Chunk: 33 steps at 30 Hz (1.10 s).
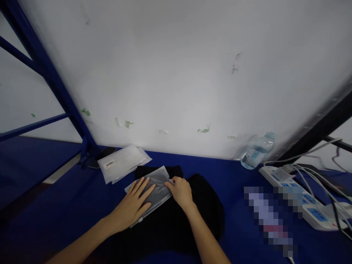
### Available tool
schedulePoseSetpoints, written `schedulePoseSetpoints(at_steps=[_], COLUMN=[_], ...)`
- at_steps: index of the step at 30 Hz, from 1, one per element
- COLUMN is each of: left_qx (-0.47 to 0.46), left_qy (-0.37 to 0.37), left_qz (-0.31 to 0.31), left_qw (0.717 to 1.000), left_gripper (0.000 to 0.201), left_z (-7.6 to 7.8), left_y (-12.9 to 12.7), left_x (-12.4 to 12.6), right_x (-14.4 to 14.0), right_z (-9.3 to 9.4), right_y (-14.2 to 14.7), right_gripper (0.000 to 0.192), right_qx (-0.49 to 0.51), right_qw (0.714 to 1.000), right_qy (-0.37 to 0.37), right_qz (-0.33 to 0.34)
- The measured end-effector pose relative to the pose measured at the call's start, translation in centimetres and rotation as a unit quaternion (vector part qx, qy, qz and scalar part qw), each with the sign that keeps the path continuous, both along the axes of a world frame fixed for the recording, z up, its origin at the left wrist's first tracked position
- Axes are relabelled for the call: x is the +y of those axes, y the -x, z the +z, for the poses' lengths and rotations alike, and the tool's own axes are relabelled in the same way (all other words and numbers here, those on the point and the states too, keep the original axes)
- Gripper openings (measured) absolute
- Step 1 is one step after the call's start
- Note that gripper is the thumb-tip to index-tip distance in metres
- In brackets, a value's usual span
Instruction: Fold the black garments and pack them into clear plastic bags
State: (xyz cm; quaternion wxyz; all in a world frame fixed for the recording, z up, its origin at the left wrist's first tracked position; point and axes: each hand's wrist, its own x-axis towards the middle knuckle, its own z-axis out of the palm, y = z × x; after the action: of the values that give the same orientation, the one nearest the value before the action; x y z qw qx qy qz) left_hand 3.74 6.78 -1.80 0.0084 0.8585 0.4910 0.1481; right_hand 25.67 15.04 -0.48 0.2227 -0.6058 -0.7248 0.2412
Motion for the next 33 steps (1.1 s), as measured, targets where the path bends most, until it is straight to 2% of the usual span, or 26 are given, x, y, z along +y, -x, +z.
schedulePoseSetpoints(at_steps=[3, 6, 9, 12, 15, 17, 20, 22, 23, 25, 27, 28, 30, 33], left_qx=[-0.01, -0.021, -0.024, -0.013, -0.012, -0.018, -0.014, -0.013, -0.024, -0.068, -0.117, -0.128, -0.133, -0.137], left_qy=[0.001, 0.009, 0.022, 0.029, 0.028, 0.025, 0.032, 0.035, 0.027, -0.016, -0.069, -0.084, -0.091, -0.091], left_qz=[0.007, 0.04, 0.062, 0.045, 0.024, 0.022, 0.02, 0.01, 0.01, 0.037, 0.094, 0.121, 0.137, 0.125], left_qw=[1.0, 0.999, 0.998, 0.998, 0.999, 0.999, 0.999, 0.999, 0.999, 0.997, 0.986, 0.981, 0.977, 0.978], left_gripper=[0.059, 0.064, 0.069, 0.068, 0.067, 0.066, 0.066, 0.062, 0.056, 0.041, 0.032, 0.032, 0.025, 0.018], left_z=[0.1, 0.0, -0.3, -0.7, -0.8, -0.7, -0.6, -0.4, -0.2, 0.6, 1.6, 2.1, 2.8, 3.1], left_y=[0.0, 0.2, 0.9, 1.6, 2.1, 2.2, 2.6, 3.0, 3.2, 3.5, 3.7, 3.8, 3.9, 4.2], left_x=[-0.2, -0.5, -0.7, -0.7, -0.6, -0.7, -0.8, -0.4, 0.0, 1.4, 3.5, 4.6, 6.4, 7.4], right_x=[-0.1, 0.4, 2.1, 4.4, 6.0, 6.4, 6.1, 5.8, 5.7, 5.7, 5.8, 5.9, 6.0, 5.6], right_z=[-0.1, 0.1, 0.5, 0.7, 0.4, 0.1, 0.0, 0.4, 0.7, 1.2, 1.6, 1.7, 1.7, 1.6], right_y=[0.2, -1.0, -5.1, -11.4, -16.9, -18.9, -18.8, -16.9, -15.6, -12.4, -9.1, -7.7, -5.7, -4.8], right_gripper=[0.018, 0.024, 0.043, 0.061, 0.064, 0.057, 0.048, 0.045, 0.042, 0.033, 0.022, 0.019, 0.014, 0.01], right_qx=[0.039, 0.088, 0.122, 0.134, 0.11, 0.083, 0.048, 0.025, 0.016, 0.005, 0.009, 0.01, 0.011, 0.011], right_qw=[0.999, 0.995, 0.984, 0.963, 0.937, 0.925, 0.911, 0.926, 0.941, 0.969, 0.976, 0.976, 0.976, 0.977], right_qy=[-0.013, -0.048, -0.081, -0.104, -0.115, -0.126, -0.167, -0.217, -0.236, -0.241, -0.212, -0.202, -0.186, -0.177], right_qz=[-0.001, -0.023, -0.103, -0.209, -0.31, -0.35, -0.373, -0.308, -0.241, -0.061, 0.045, 0.081, 0.115, 0.119])
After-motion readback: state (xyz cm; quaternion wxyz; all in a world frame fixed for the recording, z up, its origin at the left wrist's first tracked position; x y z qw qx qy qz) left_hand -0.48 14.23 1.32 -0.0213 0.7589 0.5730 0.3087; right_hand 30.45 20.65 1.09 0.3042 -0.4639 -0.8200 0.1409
